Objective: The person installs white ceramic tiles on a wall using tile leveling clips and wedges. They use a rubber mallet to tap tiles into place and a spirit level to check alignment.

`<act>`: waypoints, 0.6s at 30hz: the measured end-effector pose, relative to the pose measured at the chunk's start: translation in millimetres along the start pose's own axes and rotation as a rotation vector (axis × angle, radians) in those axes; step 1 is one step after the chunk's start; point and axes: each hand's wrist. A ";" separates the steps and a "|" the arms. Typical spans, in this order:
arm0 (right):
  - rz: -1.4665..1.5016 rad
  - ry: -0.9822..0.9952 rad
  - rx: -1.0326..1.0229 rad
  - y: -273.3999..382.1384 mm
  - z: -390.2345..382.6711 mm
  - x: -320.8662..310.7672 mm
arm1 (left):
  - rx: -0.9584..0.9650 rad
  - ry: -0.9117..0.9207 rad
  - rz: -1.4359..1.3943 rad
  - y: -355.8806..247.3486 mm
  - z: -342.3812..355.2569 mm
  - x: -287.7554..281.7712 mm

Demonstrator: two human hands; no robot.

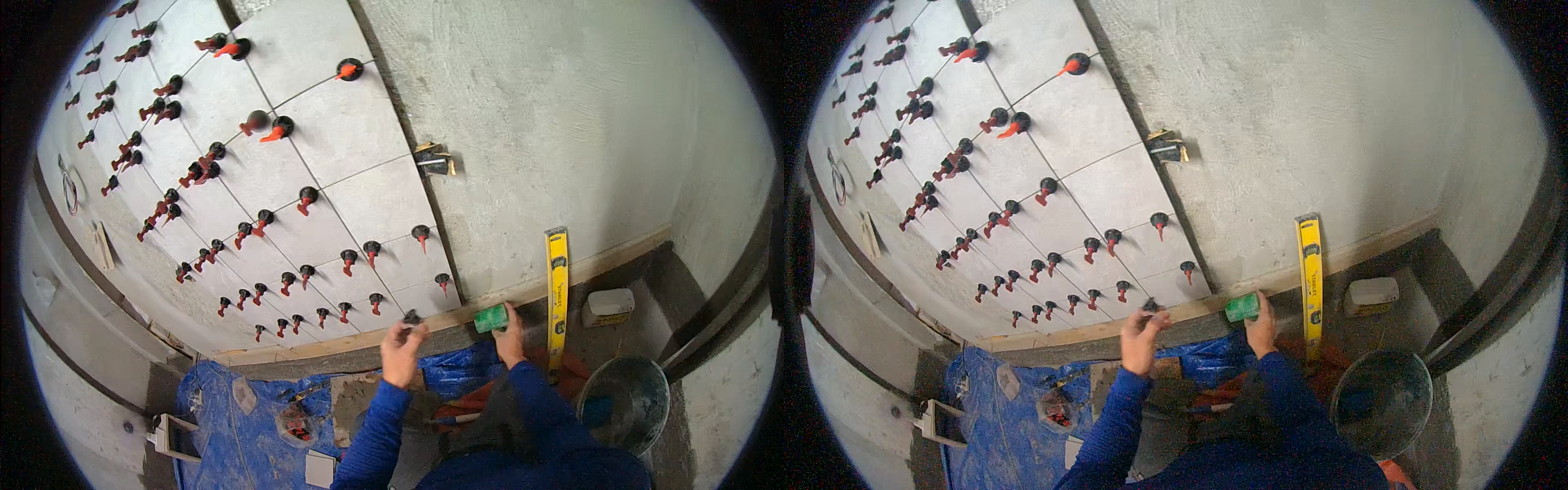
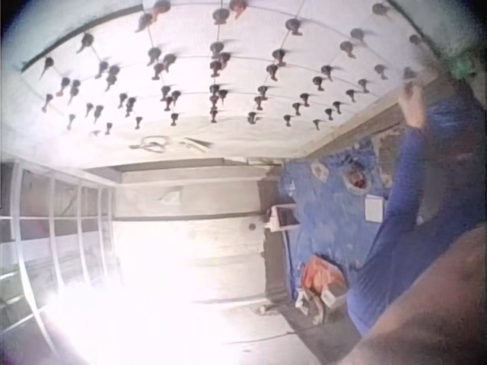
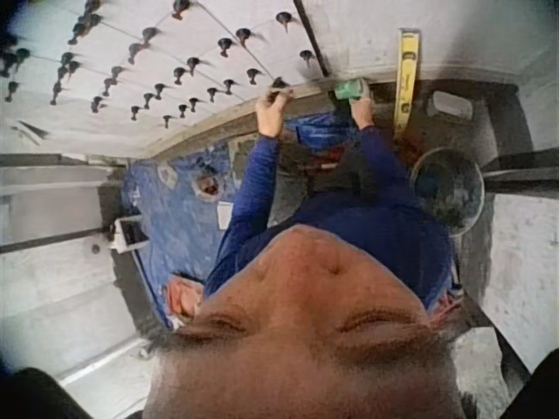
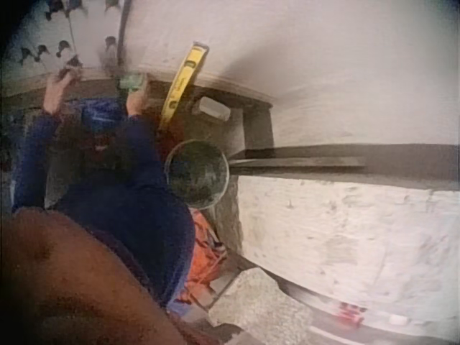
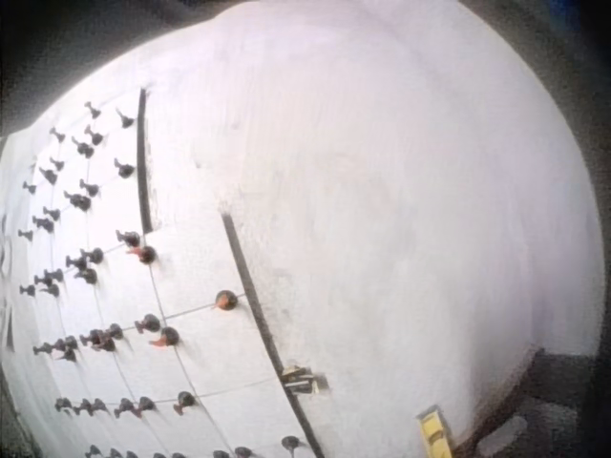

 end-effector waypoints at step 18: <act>0.028 0.298 0.185 -61.1 15.9 -4.2 | -0.185 -0.141 0.363 128.6 -82.4 -38.6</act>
Point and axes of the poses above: each hand's wrist, its own z-axis towards the middle knuckle, its own x-axis out of the palm, y = z × x, and after that the axes turned 8 degrees about -x, right-handed
